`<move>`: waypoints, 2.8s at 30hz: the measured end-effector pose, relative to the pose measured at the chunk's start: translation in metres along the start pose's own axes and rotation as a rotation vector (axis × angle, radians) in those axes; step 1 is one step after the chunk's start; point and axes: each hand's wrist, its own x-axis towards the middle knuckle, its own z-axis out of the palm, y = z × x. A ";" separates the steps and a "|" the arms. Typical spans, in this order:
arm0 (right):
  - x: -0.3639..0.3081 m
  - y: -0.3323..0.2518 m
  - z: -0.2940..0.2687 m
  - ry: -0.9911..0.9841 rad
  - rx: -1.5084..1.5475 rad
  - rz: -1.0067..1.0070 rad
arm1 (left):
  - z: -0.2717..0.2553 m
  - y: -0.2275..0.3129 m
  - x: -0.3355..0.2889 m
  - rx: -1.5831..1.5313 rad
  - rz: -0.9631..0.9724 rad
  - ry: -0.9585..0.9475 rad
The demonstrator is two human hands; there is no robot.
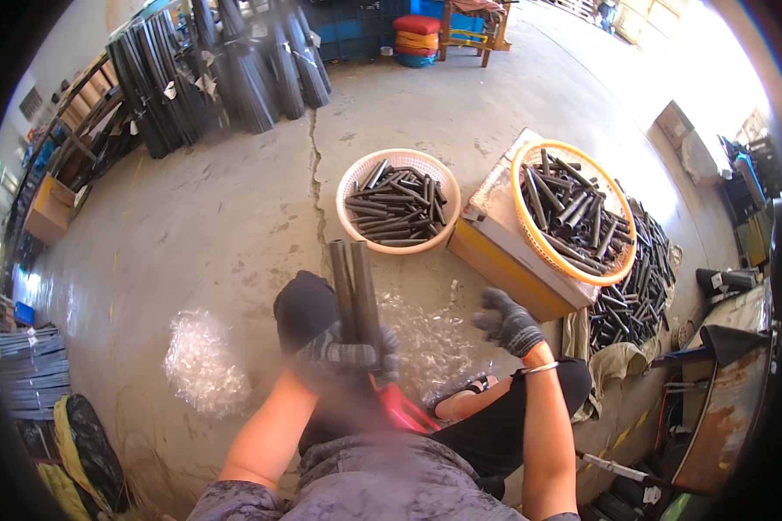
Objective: The person takes metal tubes from baskets, groups them, and wraps them in plastic film.
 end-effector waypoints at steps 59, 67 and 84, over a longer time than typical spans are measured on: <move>-0.019 -0.131 0.066 -0.260 0.661 -0.369 | 0.029 0.034 0.050 -0.112 0.446 0.106; 0.035 0.068 0.083 0.175 -0.119 -0.261 | 0.013 0.059 0.040 -0.131 0.670 0.311; -0.005 -0.133 0.095 -0.273 0.681 -0.408 | 0.025 0.039 0.064 -0.049 0.516 0.267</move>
